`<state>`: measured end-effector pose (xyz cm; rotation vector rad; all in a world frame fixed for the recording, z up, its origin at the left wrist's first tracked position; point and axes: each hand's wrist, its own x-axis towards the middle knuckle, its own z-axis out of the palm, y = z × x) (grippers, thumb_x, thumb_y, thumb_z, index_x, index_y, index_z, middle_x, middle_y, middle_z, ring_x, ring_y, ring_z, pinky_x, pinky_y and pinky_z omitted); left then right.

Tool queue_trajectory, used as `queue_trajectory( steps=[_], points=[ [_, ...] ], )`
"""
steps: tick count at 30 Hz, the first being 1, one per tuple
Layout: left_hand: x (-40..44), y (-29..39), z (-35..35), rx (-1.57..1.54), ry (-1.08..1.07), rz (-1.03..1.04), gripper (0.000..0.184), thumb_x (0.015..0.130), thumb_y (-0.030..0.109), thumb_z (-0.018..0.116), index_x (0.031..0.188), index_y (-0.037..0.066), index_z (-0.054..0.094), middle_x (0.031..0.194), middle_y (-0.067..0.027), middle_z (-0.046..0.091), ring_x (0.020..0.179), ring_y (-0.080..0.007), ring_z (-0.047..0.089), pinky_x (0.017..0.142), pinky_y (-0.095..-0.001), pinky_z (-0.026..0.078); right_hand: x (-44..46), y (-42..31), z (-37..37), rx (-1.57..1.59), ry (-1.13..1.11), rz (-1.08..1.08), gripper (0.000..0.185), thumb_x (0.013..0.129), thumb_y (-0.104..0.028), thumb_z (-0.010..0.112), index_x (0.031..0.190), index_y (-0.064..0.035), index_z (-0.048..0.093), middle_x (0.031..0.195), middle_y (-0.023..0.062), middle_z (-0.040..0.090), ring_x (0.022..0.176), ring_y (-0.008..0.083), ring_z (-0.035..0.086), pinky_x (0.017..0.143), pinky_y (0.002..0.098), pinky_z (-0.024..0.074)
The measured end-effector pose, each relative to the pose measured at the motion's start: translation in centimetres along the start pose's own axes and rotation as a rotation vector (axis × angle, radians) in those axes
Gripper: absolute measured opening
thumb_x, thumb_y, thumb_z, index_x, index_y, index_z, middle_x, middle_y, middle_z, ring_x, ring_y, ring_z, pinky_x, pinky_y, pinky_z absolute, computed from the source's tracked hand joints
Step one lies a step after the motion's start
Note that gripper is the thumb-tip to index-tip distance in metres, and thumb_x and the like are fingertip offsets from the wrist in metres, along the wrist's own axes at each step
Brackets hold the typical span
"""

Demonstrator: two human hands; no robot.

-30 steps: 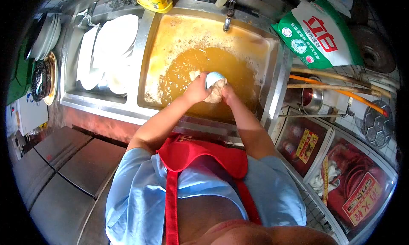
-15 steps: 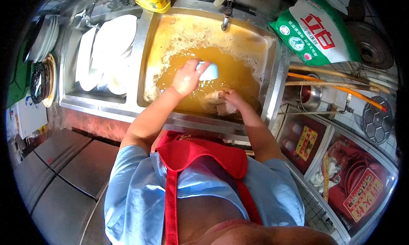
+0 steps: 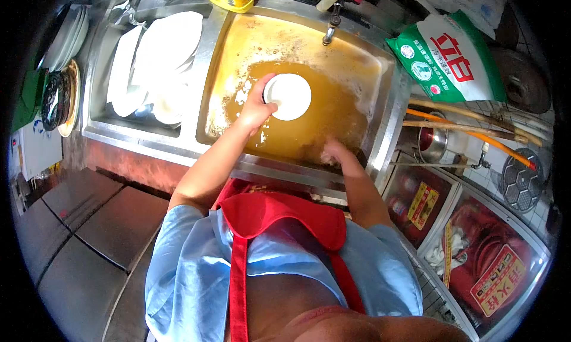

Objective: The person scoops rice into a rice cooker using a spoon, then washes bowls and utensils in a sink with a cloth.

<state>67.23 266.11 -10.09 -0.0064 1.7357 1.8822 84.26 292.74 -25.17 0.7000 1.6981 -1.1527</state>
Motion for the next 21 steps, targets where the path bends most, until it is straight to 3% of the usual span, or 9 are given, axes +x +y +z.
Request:
queue_trajectory(
  steps=[1, 2, 5, 6, 12, 15, 17, 19, 21],
  points=[
    [0.0, -0.3, -0.2, 0.084, -0.002, 0.080, 0.070, 0.067, -0.010, 0.048, 0.131, 0.012, 0.032, 0.119, -0.0112, 0.046, 0.108, -0.0220, 0.048, 0.076, -0.0328, 0.049, -0.4, -0.3, 0.2, 0.096, -0.002, 0.014, 0.049, 0.081, -0.012, 0.047, 0.126, -0.0001, 0.034, 0.090, 0.0192, 0.057, 0.072, 0.0253, 0.058, 0.062, 0.0316, 0.0475],
    [-0.2, -0.5, -0.4, 0.038, 0.003, 0.021, 0.069, 0.067, -0.010, 0.047, 0.131, 0.010, 0.031, 0.120, -0.0130, 0.046, 0.105, -0.0247, 0.051, 0.077, -0.0351, 0.050, -0.7, -0.7, 0.8, 0.118, 0.043, 0.054, 0.046, 0.082, -0.013, 0.047, 0.126, -0.0017, 0.037, 0.089, 0.0174, 0.058, 0.071, 0.0233, 0.058, 0.061, 0.0307, 0.0476],
    [-0.9, 0.8, -0.7, -0.407, 0.022, -0.324, 0.068, 0.068, -0.009, 0.045, 0.131, 0.009, 0.031, 0.121, -0.0150, 0.045, 0.103, -0.0290, 0.053, 0.078, -0.0407, 0.052, -2.1, -2.2, 1.2, 0.227, 0.046, -0.039, 0.038, 0.086, -0.027, 0.049, 0.117, -0.0059, 0.049, 0.089, 0.0089, 0.061, 0.071, 0.0196, 0.058, 0.062, 0.0327, 0.0473],
    [-0.9, 0.7, -0.9, -0.543, -0.047, -0.306, 0.067, 0.068, -0.009, 0.044, 0.130, 0.009, 0.031, 0.121, -0.0161, 0.045, 0.103, -0.0321, 0.054, 0.078, -0.0454, 0.053, -2.4, -2.4, 1.1, 0.270, 0.025, -0.105, 0.037, 0.087, -0.033, 0.050, 0.113, -0.0072, 0.055, 0.090, 0.0056, 0.062, 0.072, 0.0187, 0.058, 0.063, 0.0342, 0.0470],
    [-1.2, -0.2, -1.6, -0.713, -0.135, -0.447, 0.060, 0.069, -0.002, 0.049, 0.126, 0.000, 0.033, 0.115, -0.0182, 0.050, 0.099, -0.0350, 0.055, 0.077, -0.0456, 0.052, -4.4, -5.5, 1.5, 0.827, -0.085, -0.052, 0.040, 0.087, -0.040, 0.050, 0.113, -0.0093, 0.055, 0.094, 0.0065, 0.063, 0.079, 0.0195, 0.061, 0.071, 0.0326, 0.0498],
    [-1.9, -0.7, -1.0, -0.796, -0.118, -0.554, 0.054, 0.072, 0.005, 0.047, 0.123, -0.005, 0.035, 0.112, -0.0200, 0.053, 0.098, -0.0365, 0.056, 0.078, -0.0431, 0.053, -4.8, -5.6, 1.2, 0.815, -0.118, -0.016, 0.044, 0.086, -0.044, 0.051, 0.109, -0.0070, 0.056, 0.095, 0.0072, 0.063, 0.080, 0.0208, 0.062, 0.071, 0.0332, 0.0508],
    [-1.5, -4.5, -1.2, -1.111, -0.352, -0.650, 0.050, 0.077, 0.012, 0.046, 0.123, -0.005, 0.036, 0.109, -0.0233, 0.054, 0.096, -0.0361, 0.056, 0.078, -0.0371, 0.053, -4.7, -5.4, 1.2, 0.961, -0.216, -0.078, 0.047, 0.084, -0.047, 0.051, 0.106, -0.0058, 0.056, 0.095, 0.0086, 0.063, 0.080, 0.0212, 0.062, 0.070, 0.0342, 0.0514],
    [-2.5, -7.3, -0.2, -1.413, -0.573, -0.577, 0.051, 0.081, 0.017, 0.046, 0.127, -0.003, 0.033, 0.110, -0.0243, 0.053, 0.096, -0.0364, 0.057, 0.075, -0.0355, 0.054, -4.4, -5.8, 1.6, 1.055, -0.281, -0.166, 0.050, 0.082, -0.049, 0.052, 0.105, -0.0052, 0.056, 0.095, 0.0095, 0.063, 0.080, 0.0218, 0.062, 0.069, 0.0351, 0.0520],
    [-3.9, -5.4, 1.0, -1.557, -0.776, -0.783, 0.050, 0.086, 0.026, 0.044, 0.128, 0.000, 0.034, 0.110, -0.0248, 0.053, 0.094, -0.0358, 0.058, 0.070, -0.0344, 0.056, -3.9, -5.6, 1.8, 1.112, -0.301, -0.278, 0.052, 0.080, -0.051, 0.054, 0.106, -0.0050, 0.056, 0.094, 0.0099, 0.063, 0.079, 0.0226, 0.062, 0.069, 0.0359, 0.0525]
  ],
)
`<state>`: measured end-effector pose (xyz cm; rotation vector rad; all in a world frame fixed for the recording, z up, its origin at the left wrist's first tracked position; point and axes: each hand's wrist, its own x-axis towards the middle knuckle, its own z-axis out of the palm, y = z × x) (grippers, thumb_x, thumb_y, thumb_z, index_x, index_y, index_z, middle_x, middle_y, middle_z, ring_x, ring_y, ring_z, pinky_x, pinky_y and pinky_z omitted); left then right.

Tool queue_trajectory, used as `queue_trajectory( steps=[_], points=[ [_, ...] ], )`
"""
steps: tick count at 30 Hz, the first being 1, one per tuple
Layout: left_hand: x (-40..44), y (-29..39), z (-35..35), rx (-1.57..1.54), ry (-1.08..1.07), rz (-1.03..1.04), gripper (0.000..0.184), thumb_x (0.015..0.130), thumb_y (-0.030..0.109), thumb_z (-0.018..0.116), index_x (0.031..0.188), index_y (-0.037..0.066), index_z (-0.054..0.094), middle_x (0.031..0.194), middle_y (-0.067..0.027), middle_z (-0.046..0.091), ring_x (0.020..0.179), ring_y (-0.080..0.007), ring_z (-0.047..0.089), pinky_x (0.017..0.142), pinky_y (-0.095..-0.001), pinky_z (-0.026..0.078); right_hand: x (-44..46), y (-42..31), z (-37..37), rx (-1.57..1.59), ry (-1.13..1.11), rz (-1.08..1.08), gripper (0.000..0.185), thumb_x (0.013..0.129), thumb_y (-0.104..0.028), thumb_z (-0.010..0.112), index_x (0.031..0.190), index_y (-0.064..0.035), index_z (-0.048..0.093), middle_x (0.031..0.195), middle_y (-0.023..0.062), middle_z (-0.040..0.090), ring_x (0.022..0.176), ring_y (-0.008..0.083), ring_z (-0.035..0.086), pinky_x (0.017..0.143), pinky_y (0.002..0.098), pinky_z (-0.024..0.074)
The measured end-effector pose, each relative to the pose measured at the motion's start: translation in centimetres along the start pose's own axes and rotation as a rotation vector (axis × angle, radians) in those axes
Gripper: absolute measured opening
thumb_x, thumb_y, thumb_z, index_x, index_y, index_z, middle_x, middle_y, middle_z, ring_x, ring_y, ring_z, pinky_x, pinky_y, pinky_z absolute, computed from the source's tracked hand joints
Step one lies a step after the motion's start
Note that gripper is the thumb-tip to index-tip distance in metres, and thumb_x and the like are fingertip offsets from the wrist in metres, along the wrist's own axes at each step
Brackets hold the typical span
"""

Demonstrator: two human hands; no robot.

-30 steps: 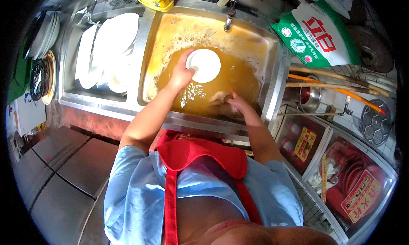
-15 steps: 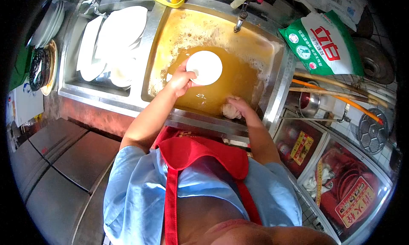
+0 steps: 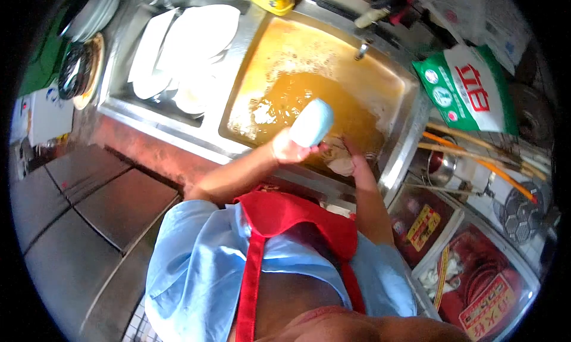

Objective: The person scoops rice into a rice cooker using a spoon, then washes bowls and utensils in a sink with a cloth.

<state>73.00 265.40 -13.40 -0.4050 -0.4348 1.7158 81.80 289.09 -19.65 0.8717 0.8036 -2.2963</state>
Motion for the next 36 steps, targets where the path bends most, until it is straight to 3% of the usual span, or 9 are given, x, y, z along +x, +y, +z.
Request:
queue_trajectory(
  steps=[2, 3, 6, 10, 13, 18, 20, 24, 36],
  points=[
    [0.5, -1.4, 0.1, 0.034, -0.127, -0.051, 0.051, 0.088, 0.035, 0.041, 0.127, 0.001, 0.037, 0.107, -0.0253, 0.054, 0.089, -0.0339, 0.060, 0.064, -0.0329, 0.056, -0.9, -1.2, 1.5, 0.124, -0.090, 0.160, 0.050, 0.081, -0.047, 0.056, 0.109, -0.0056, 0.053, 0.099, 0.0106, 0.061, 0.083, 0.0240, 0.061, 0.070, 0.0372, 0.0525],
    [0.5, -2.9, 2.4, 0.109, 0.073, 0.097, 0.053, 0.089, 0.040, 0.038, 0.125, 0.001, 0.039, 0.100, -0.0254, 0.056, 0.081, -0.0325, 0.061, 0.057, -0.0303, 0.056, -1.7, -1.4, 2.7, 0.128, -0.031, 0.153, 0.051, 0.080, -0.047, 0.057, 0.111, -0.0058, 0.052, 0.101, 0.0109, 0.060, 0.085, 0.0242, 0.060, 0.071, 0.0372, 0.0525],
    [-0.3, -1.1, -0.9, 0.258, 0.225, 0.068, 0.042, 0.083, 0.027, 0.049, 0.114, -0.002, 0.048, 0.087, -0.0209, 0.061, 0.070, -0.0329, 0.062, 0.060, -0.0376, 0.054, -1.7, -1.0, 1.4, 0.082, 0.095, 0.030, 0.048, 0.082, -0.034, 0.059, 0.119, -0.0061, 0.046, 0.112, 0.0111, 0.055, 0.096, 0.0247, 0.057, 0.076, 0.0374, 0.0501],
    [-5.9, 1.9, 3.3, 0.727, 0.507, 0.418, 0.043, 0.073, 0.011, 0.060, 0.108, -0.012, 0.048, 0.090, -0.0195, 0.061, 0.078, -0.0312, 0.062, 0.069, -0.0449, 0.053, 0.7, 0.8, -6.0, -0.038, 0.255, -0.095, 0.047, 0.083, -0.018, 0.057, 0.126, -0.0059, 0.042, 0.118, 0.0101, 0.052, 0.103, 0.0244, 0.054, 0.085, 0.0363, 0.0455],
    [-10.6, 3.5, 7.8, 1.035, 0.993, 0.831, 0.050, 0.078, 0.008, 0.056, 0.123, -0.003, 0.036, 0.104, -0.0178, 0.056, 0.086, -0.0244, 0.061, 0.062, -0.0315, 0.055, 0.3, -0.1, -4.0, -0.185, 0.323, -0.228, 0.049, 0.080, -0.007, 0.056, 0.127, -0.0071, 0.041, 0.119, 0.0093, 0.052, 0.103, 0.0227, 0.053, 0.085, 0.0342, 0.0446],
    [-19.1, 7.9, 10.1, 1.477, 1.539, 1.085, 0.053, 0.073, 0.002, 0.050, 0.124, 0.000, 0.036, 0.103, -0.0201, 0.054, 0.081, -0.0272, 0.062, 0.051, -0.0332, 0.055, 2.2, -1.1, -3.1, -0.722, 0.562, -0.270, 0.054, 0.077, -0.002, 0.056, 0.128, -0.0069, 0.039, 0.120, 0.0095, 0.051, 0.099, 0.0214, 0.054, 0.079, 0.0329, 0.0457],
    [-21.6, 9.7, 9.2, 1.539, 1.746, 1.133, 0.053, 0.073, 0.006, 0.052, 0.124, 0.001, 0.037, 0.109, -0.0230, 0.049, 0.086, -0.0315, 0.061, 0.060, -0.0346, 0.055, 2.9, -2.1, -3.0, -0.910, 0.600, -0.202, 0.054, 0.077, -0.004, 0.057, 0.128, -0.0063, 0.039, 0.119, 0.0100, 0.051, 0.096, 0.0214, 0.055, 0.077, 0.0332, 0.0463],
    [-23.2, 11.6, 8.5, 1.880, 2.284, 0.865, 0.055, 0.074, 0.019, 0.056, 0.123, 0.002, 0.037, 0.110, -0.0309, 0.046, 0.099, -0.0414, 0.051, 0.086, -0.0418, 0.043, 5.2, -3.9, -2.8, -1.279, 0.552, -0.034, 0.051, 0.077, -0.005, 0.057, 0.125, -0.0061, 0.041, 0.117, 0.0102, 0.052, 0.095, 0.0218, 0.055, 0.076, 0.0338, 0.0465],
    [-21.0, 14.2, 10.6, 2.059, 2.250, 0.380, 0.047, 0.075, 0.022, 0.051, 0.113, -0.004, 0.043, 0.108, -0.0322, 0.047, 0.097, -0.0424, 0.053, 0.085, -0.0427, 0.044, 11.2, -4.3, -1.3, -1.552, 0.439, 0.157, 0.042, 0.077, -0.010, 0.057, 0.116, -0.0055, 0.045, 0.109, 0.0109, 0.055, 0.090, 0.0231, 0.056, 0.075, 0.0356, 0.0470]
  ],
)
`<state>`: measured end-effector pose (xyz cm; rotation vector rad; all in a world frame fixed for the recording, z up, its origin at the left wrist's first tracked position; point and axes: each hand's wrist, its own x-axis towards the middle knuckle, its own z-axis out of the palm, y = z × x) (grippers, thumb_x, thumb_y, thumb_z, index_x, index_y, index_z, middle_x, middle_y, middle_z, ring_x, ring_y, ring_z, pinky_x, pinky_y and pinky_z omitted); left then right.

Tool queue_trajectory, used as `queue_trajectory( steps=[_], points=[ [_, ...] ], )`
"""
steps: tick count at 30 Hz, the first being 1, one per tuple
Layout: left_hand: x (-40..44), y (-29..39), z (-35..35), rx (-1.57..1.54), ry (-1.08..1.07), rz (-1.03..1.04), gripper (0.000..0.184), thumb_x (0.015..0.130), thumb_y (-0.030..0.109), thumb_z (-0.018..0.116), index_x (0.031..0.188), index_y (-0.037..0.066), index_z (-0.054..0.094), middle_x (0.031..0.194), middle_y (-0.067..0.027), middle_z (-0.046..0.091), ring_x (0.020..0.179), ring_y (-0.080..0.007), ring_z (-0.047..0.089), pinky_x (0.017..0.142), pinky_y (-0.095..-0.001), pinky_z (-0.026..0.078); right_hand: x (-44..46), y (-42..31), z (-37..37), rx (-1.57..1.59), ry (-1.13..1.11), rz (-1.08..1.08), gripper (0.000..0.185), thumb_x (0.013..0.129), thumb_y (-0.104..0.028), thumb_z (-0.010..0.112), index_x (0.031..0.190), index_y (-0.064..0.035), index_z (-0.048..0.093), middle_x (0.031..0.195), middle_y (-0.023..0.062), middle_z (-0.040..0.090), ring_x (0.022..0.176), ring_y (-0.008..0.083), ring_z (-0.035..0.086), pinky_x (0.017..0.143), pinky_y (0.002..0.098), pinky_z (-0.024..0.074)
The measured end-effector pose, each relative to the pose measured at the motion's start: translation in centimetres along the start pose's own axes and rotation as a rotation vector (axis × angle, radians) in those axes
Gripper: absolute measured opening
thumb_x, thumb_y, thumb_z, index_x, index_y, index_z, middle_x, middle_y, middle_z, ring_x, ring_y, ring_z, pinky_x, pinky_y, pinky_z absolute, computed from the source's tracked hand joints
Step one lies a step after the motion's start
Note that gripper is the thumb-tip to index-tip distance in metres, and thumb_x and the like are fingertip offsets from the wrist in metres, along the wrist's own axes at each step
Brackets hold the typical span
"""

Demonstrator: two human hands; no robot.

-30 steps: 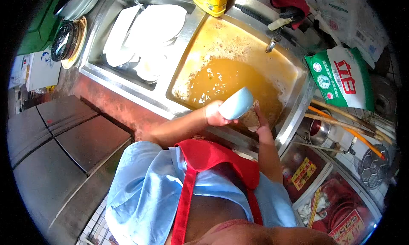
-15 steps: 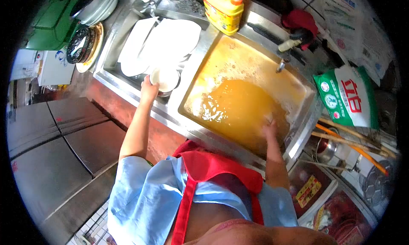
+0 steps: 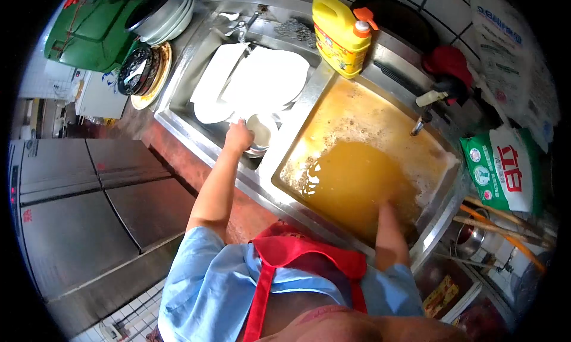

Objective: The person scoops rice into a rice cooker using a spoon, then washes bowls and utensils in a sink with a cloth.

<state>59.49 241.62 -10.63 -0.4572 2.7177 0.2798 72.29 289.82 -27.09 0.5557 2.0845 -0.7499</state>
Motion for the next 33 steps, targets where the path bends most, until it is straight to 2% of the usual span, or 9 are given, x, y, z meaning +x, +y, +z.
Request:
queue_trajectory(
  steps=[6, 10, 15, 18, 23, 26, 27, 30, 33],
  points=[
    [-1.3, 1.4, 0.0, 0.072, 0.101, 0.024, 0.059, 0.075, 0.030, 0.058, 0.123, 0.002, 0.037, 0.118, -0.0266, 0.039, 0.095, -0.0417, 0.054, 0.082, -0.0438, 0.046, 0.8, -1.0, 1.9, 0.177, 0.053, -0.002, 0.037, 0.076, -0.012, 0.057, 0.112, -0.0051, 0.047, 0.105, 0.0112, 0.056, 0.088, 0.0237, 0.057, 0.074, 0.0366, 0.0473],
    [-5.0, 5.3, -0.3, 0.004, 0.424, 0.340, 0.048, 0.073, 0.013, 0.058, 0.117, 0.001, 0.044, 0.113, -0.0240, 0.042, 0.096, -0.0392, 0.051, 0.080, -0.0427, 0.045, 1.3, -1.6, 2.9, 0.357, 0.090, 0.031, 0.035, 0.076, -0.013, 0.057, 0.109, -0.0049, 0.049, 0.102, 0.0114, 0.057, 0.087, 0.0241, 0.057, 0.073, 0.0372, 0.0475],
    [-9.6, 11.0, 3.2, -0.221, 0.183, 0.910, 0.037, 0.066, 0.002, 0.056, 0.103, 0.002, 0.053, 0.099, -0.0193, 0.050, 0.088, -0.0372, 0.052, 0.076, -0.0422, 0.044, 1.6, -2.4, 3.6, 0.581, 0.128, 0.073, 0.032, 0.076, -0.015, 0.057, 0.105, -0.0046, 0.051, 0.099, 0.0117, 0.058, 0.085, 0.0246, 0.058, 0.073, 0.0380, 0.0477],
    [-11.3, 12.8, 7.2, -0.159, -0.018, 0.934, 0.030, 0.072, 0.007, 0.055, 0.101, 0.003, 0.055, 0.100, -0.0174, 0.053, 0.090, -0.0343, 0.053, 0.079, -0.0396, 0.045, 1.8, -2.6, 4.1, 0.744, 0.150, 0.100, 0.030, 0.076, -0.016, 0.057, 0.103, -0.0045, 0.052, 0.097, 0.0119, 0.058, 0.084, 0.0249, 0.058, 0.072, 0.0384, 0.0479],
    [-10.9, 13.6, 13.2, -0.093, -0.388, 0.755, 0.032, 0.073, 0.012, 0.056, 0.103, 0.000, 0.054, 0.103, -0.0207, 0.054, 0.097, -0.0349, 0.053, 0.083, -0.0397, 0.044, 1.7, -2.7, 4.6, 1.026, 0.182, 0.141, 0.027, 0.076, -0.018, 0.057, 0.100, -0.0042, 0.054, 0.094, 0.0121, 0.059, 0.082, 0.0254, 0.058, 0.071, 0.0392, 0.0481],
    [-6.5, 11.6, 22.4, 0.233, -0.607, 0.803, 0.032, 0.074, 0.015, 0.056, 0.100, -0.003, 0.054, 0.103, -0.0227, 0.054, 0.098, -0.0343, 0.053, 0.083, -0.0399, 0.045, 1.4, -2.8, 4.5, 1.166, 0.179, 0.162, 0.026, 0.076, -0.019, 0.057, 0.098, -0.0040, 0.055, 0.092, 0.0123, 0.060, 0.081, 0.0257, 0.059, 0.071, 0.0396, 0.0482],
    [-7.7, 13.6, 19.5, 0.125, -0.657, 0.511, 0.036, 0.073, 0.015, 0.058, 0.102, -0.005, 0.050, 0.103, -0.0236, 0.053, 0.098, -0.0363, 0.052, 0.083, -0.0407, 0.045, 1.2, -2.6, 4.6, 1.209, 0.174, 0.170, 0.026, 0.076, -0.019, 0.057, 0.097, -0.0040, 0.055, 0.092, 0.0124, 0.060, 0.081, 0.0258, 0.059, 0.071, 0.0398, 0.0483],
    [-9.2, 15.3, 17.8, -0.236, -0.183, 0.335, 0.045, 0.071, 0.015, 0.061, 0.107, -0.005, 0.043, 0.104, -0.0245, 0.050, 0.100, -0.0384, 0.051, 0.084, -0.0406, 0.045, 0.2, -1.8, 5.0, 1.327, 0.131, 0.201, 0.025, 0.076, -0.020, 0.057, 0.095, -0.0038, 0.057, 0.090, 0.0125, 0.061, 0.079, 0.0261, 0.059, 0.070, 0.0403, 0.0484],
    [-9.0, 15.7, 16.3, -0.252, -0.275, 0.188, 0.052, 0.070, 0.017, 0.064, 0.110, -0.006, 0.038, 0.106, -0.0233, 0.048, 0.104, -0.0370, 0.049, 0.089, -0.0393, 0.043, -0.9, -0.7, 5.2, 1.443, 0.021, 0.214, 0.024, 0.076, -0.021, 0.057, 0.093, -0.0037, 0.058, 0.088, 0.0127, 0.061, 0.078, 0.0264, 0.059, 0.070, 0.0407, 0.0486]
  ],
)
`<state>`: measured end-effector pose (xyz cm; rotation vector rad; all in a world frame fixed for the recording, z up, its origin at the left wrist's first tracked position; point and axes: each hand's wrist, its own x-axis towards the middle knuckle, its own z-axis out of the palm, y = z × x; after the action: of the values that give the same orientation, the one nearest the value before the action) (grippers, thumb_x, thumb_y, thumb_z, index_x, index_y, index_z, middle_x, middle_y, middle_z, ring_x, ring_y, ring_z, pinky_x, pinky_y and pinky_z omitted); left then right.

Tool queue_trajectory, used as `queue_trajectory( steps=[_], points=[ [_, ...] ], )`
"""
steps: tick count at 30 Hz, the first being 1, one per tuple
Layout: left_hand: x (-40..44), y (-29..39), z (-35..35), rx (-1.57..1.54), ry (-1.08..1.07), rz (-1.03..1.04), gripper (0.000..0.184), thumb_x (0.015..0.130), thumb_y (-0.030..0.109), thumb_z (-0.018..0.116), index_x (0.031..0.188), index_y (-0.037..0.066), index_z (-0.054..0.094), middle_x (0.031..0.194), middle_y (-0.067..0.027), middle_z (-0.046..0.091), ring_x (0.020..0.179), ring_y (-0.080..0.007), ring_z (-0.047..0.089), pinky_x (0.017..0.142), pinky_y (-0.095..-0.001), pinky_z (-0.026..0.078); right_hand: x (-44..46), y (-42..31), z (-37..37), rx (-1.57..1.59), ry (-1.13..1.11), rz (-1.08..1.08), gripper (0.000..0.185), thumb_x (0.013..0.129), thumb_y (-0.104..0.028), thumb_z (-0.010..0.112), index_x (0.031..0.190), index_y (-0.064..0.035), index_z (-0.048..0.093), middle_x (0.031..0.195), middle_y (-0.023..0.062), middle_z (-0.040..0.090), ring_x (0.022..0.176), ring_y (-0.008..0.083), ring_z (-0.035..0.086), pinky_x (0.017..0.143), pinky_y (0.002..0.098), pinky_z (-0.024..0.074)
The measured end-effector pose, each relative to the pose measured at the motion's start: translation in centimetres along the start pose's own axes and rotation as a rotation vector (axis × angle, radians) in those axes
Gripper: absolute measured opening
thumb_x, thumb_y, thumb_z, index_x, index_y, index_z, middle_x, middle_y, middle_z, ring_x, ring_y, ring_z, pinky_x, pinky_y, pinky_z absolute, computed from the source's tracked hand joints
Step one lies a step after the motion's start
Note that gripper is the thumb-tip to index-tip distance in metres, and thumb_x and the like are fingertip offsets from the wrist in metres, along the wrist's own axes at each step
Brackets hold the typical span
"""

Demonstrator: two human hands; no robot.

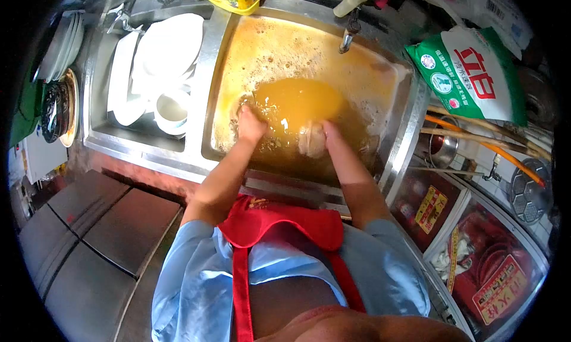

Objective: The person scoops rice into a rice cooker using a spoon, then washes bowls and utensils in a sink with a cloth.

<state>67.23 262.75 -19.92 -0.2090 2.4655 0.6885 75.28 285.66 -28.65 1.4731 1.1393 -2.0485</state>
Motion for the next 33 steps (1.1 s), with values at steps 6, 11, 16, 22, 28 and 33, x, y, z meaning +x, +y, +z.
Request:
queue_trajectory(
  steps=[6, 11, 16, 22, 28, 33],
  points=[
    [3.7, -2.9, 2.6, 0.188, -0.316, -0.142, 0.058, 0.072, 0.024, 0.060, 0.122, 0.002, 0.042, 0.105, -0.0217, 0.057, 0.096, -0.0307, 0.058, 0.085, -0.0354, 0.046, -2.8, -1.0, -0.6, 0.013, -0.036, 0.196, 0.019, 0.076, -0.019, 0.054, 0.084, -0.0034, 0.059, 0.081, 0.0117, 0.062, 0.076, 0.0273, 0.060, 0.073, 0.0431, 0.0484],
    [6.4, -6.3, 5.7, 0.260, -0.281, 0.061, 0.030, 0.073, 0.023, 0.049, 0.083, 0.000, 0.065, 0.088, -0.0193, 0.063, 0.086, -0.0309, 0.061, 0.077, -0.0367, 0.048, -2.2, 0.7, -2.6, 0.083, -0.091, 0.217, 0.023, 0.076, -0.024, 0.055, 0.088, -0.0056, 0.059, 0.083, 0.0095, 0.061, 0.076, 0.0258, 0.059, 0.071, 0.0397, 0.0484],
    [6.1, -6.1, 4.3, 0.451, -0.431, 0.152, 0.031, 0.075, 0.024, 0.047, 0.090, 0.002, 0.064, 0.097, -0.0217, 0.060, 0.093, -0.0315, 0.059, 0.079, -0.0368, 0.047, -0.7, 1.3, -4.4, 0.113, -0.086, 0.083, 0.025, 0.081, -0.027, 0.054, 0.094, -0.0070, 0.059, 0.085, 0.0085, 0.062, 0.076, 0.0240, 0.060, 0.070, 0.0394, 0.0494],
    [4.2, -6.6, 2.3, 0.757, -0.640, 0.198, 0.038, 0.078, 0.032, 0.052, 0.103, 0.005, 0.062, 0.110, -0.0131, 0.059, 0.101, -0.0274, 0.056, 0.086, -0.0359, 0.045, -0.8, -1.2, -5.5, 0.059, -0.136, 0.187, 0.036, 0.080, -0.036, 0.060, 0.099, -0.0058, 0.057, 0.092, 0.0118, 0.061, 0.079, 0.0262, 0.060, 0.071, 0.0394, 0.0495],
    [6.0, -6.9, 2.9, 0.748, -0.757, 0.147, 0.038, 0.077, 0.031, 0.056, 0.107, 0.007, 0.060, 0.115, -0.0106, 0.056, 0.106, -0.0264, 0.054, 0.087, -0.0373, 0.044, -1.3, -2.5, -6.3, -0.137, 0.202, 0.065, 0.049, 0.077, -0.040, 0.063, 0.109, -0.0047, 0.053, 0.097, 0.0111, 0.059, 0.083, 0.0244, 0.057, 0.073, 0.0384, 0.0468],
    [9.6, -7.7, 4.7, 0.566, -0.697, -0.082, 0.037, 0.075, 0.029, 0.058, 0.107, 0.008, 0.061, 0.115, -0.0103, 0.056, 0.106, -0.0260, 0.054, 0.086, -0.0371, 0.045, -1.7, -2.7, -7.8, -0.644, 0.220, -0.118, 0.043, 0.081, -0.037, 0.056, 0.106, -0.0026, 0.055, 0.097, 0.0083, 0.057, 0.084, 0.0193, 0.051, 0.072, 0.0353, 0.0441]
  ],
)
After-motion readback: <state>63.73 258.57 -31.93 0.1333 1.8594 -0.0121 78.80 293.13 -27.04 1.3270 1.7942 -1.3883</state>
